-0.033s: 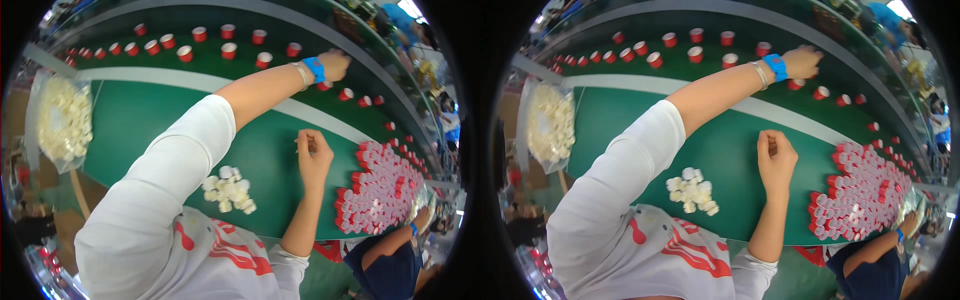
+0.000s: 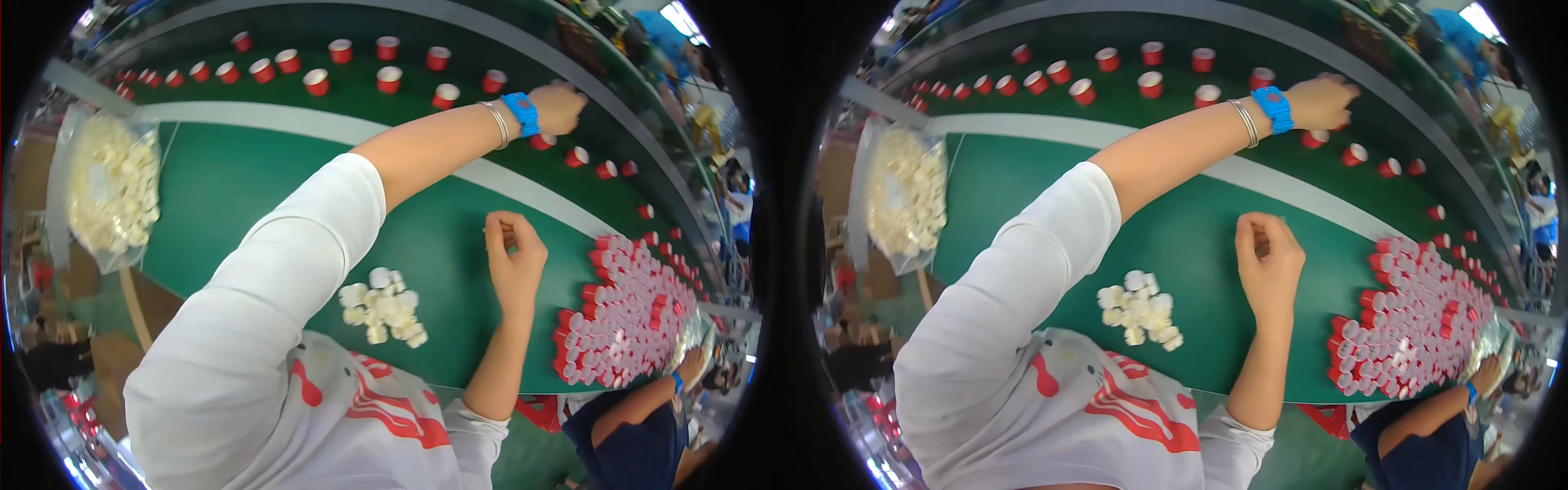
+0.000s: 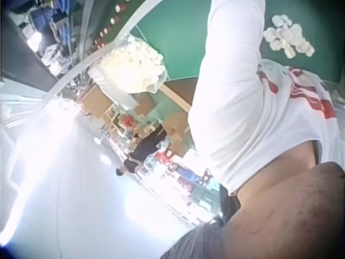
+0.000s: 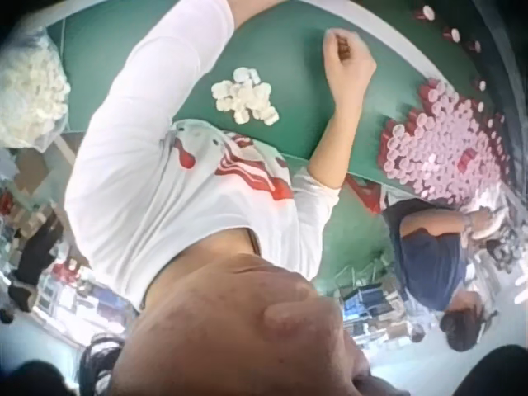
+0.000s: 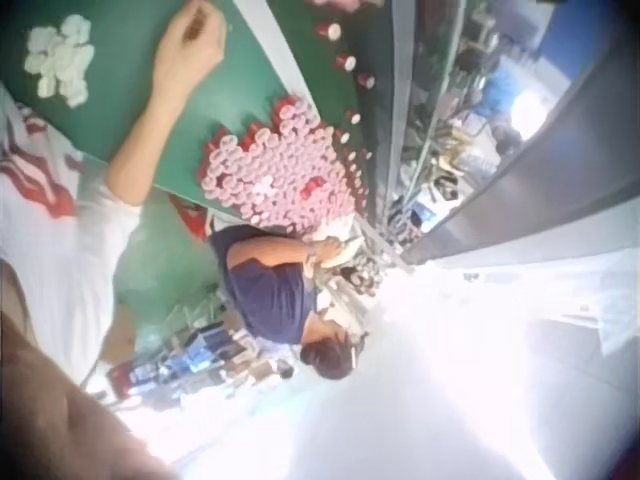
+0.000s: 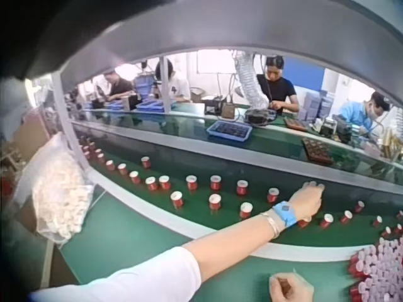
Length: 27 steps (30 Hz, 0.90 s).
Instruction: The person is manually inserting small white components into red cylindrical containers on an assembly line.
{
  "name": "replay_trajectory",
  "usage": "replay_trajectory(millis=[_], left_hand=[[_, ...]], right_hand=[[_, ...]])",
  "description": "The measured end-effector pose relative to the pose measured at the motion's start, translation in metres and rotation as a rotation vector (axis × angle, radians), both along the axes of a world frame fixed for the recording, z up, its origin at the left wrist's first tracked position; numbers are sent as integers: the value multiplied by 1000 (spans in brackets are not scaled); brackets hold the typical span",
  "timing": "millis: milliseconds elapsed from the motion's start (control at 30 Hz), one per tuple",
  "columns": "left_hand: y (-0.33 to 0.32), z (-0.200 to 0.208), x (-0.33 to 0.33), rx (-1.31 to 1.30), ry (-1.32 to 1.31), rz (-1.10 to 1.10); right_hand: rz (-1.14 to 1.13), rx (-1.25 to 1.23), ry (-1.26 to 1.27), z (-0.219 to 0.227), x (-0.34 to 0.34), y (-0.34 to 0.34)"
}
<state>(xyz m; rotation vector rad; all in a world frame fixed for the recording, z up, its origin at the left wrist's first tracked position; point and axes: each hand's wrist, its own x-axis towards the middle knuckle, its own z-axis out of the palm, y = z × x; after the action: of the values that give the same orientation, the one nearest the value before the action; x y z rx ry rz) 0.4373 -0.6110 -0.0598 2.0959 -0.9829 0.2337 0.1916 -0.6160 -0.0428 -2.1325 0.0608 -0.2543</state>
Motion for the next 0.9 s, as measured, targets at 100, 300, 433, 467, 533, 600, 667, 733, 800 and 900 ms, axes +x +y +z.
replay_trajectory(millis=[100, 300, 433, 467, 533, 600, 667, 733, 800, 900], left_hand=[[41, 7, -19, -20, -90, -10], [114, 16, -59, -262, -104, 14], [125, 17, -70, -355, -78, -13], [125, 18, -71, -349, -80, -10], [122, 20, -72, -352, -106, -4], [117, 16, -68, -399, -181, -27], [120, 19, -75, -370, -128, -65], [109, 15, -86, -333, -159, -186], [92, 14, -107, -170, -198, -373], [23, 6, -157, -142, -227, -751]], right_hand=[[365, -52, -61, 4, -5, 29], [742, -242, 30, 18, -27, 73], [832, -392, -100, 16, -43, 96], [865, -452, -93, 13, -46, 99], [876, -526, -77, 8, -50, 102], [845, -454, -118, 5, -48, 101], [855, -296, -63, 16, -40, 88], [851, 17, -13, 35, -33, 70], [808, 192, -17, 53, -28, 49], [767, 414, -147, 63, -32, 21]])
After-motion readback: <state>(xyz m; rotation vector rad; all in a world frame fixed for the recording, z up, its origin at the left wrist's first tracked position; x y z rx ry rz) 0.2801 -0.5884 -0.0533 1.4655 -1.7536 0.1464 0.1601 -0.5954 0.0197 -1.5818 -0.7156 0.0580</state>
